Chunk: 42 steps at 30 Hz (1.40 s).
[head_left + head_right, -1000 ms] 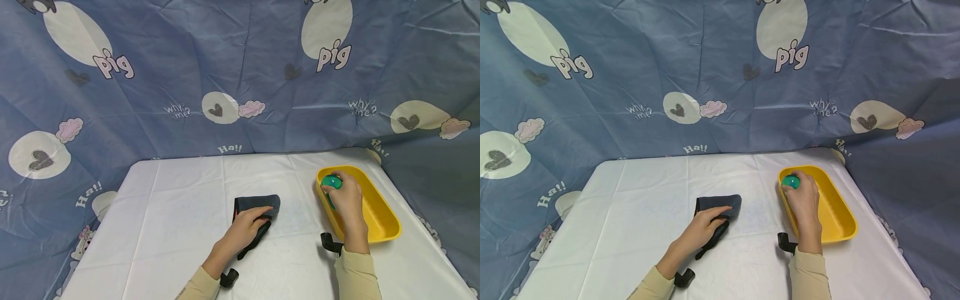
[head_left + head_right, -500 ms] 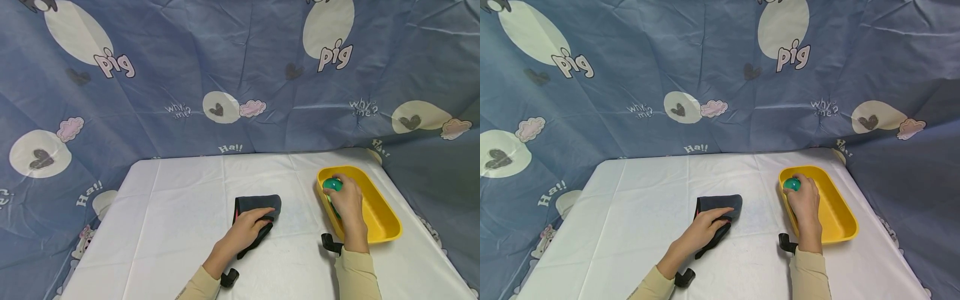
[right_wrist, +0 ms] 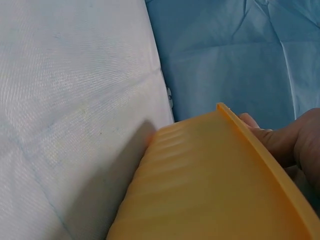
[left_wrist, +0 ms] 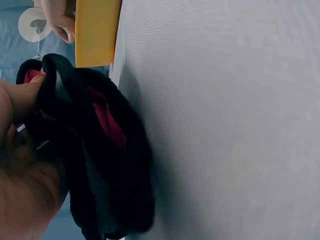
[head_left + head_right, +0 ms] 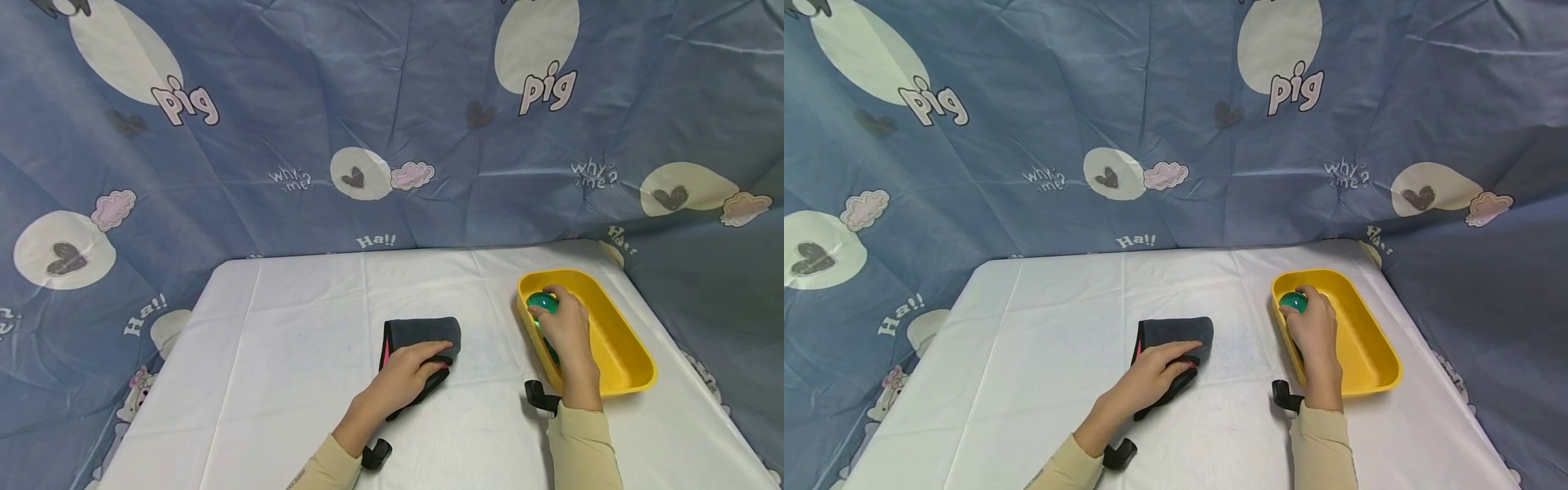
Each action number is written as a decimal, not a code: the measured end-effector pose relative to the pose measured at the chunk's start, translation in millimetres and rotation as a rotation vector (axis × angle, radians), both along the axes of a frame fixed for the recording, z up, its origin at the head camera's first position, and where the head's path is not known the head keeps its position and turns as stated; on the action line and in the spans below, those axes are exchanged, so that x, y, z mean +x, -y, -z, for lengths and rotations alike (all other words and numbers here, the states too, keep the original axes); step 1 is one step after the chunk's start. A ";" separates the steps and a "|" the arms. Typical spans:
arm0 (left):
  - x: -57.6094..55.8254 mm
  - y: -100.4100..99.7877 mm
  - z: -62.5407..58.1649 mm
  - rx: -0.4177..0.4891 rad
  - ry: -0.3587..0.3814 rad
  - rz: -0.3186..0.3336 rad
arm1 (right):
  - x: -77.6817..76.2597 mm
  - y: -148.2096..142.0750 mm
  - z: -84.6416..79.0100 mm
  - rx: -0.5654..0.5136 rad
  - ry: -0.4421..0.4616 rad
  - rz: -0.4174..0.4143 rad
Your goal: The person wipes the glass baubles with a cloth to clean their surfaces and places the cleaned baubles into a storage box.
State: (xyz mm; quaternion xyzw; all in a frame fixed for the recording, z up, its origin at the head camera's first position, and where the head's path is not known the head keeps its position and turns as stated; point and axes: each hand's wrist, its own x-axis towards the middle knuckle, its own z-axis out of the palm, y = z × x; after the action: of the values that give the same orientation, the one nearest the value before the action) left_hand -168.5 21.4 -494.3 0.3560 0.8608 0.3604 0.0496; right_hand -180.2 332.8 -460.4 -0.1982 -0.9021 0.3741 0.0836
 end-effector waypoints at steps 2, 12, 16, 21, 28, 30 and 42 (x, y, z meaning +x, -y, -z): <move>0.5 0.3 -0.4 -0.013 -0.011 0.013 | -0.2 0.3 0.5 -0.014 0.002 0.000; 5.7 -1.9 -2.5 -0.085 -0.010 0.058 | -1.2 -2.7 6.7 0.079 0.025 -0.022; 7.0 -3.1 -2.3 -0.103 -0.035 0.062 | -1.0 -4.5 9.5 0.113 0.030 -0.029; 7.1 -3.8 -1.5 -0.121 -0.044 0.064 | -1.5 -4.2 9.0 0.103 0.065 -0.023; 8.5 -3.9 -1.9 -0.131 -0.024 0.064 | -2.0 -5.0 7.7 0.100 0.113 -0.033; 8.8 -3.6 -1.6 -0.130 -0.027 0.064 | -1.6 -5.2 7.3 0.094 0.126 -0.040; 5.8 0.4 -5.0 -0.099 0.070 0.086 | -2.1 -2.7 3.0 0.046 0.080 -0.032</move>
State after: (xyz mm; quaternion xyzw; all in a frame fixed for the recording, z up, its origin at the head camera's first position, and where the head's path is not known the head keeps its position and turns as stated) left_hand -162.7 21.0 -489.3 0.3770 0.8591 0.3273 0.1126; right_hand -182.3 335.5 -463.4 -0.1967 -0.9161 0.3462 0.0462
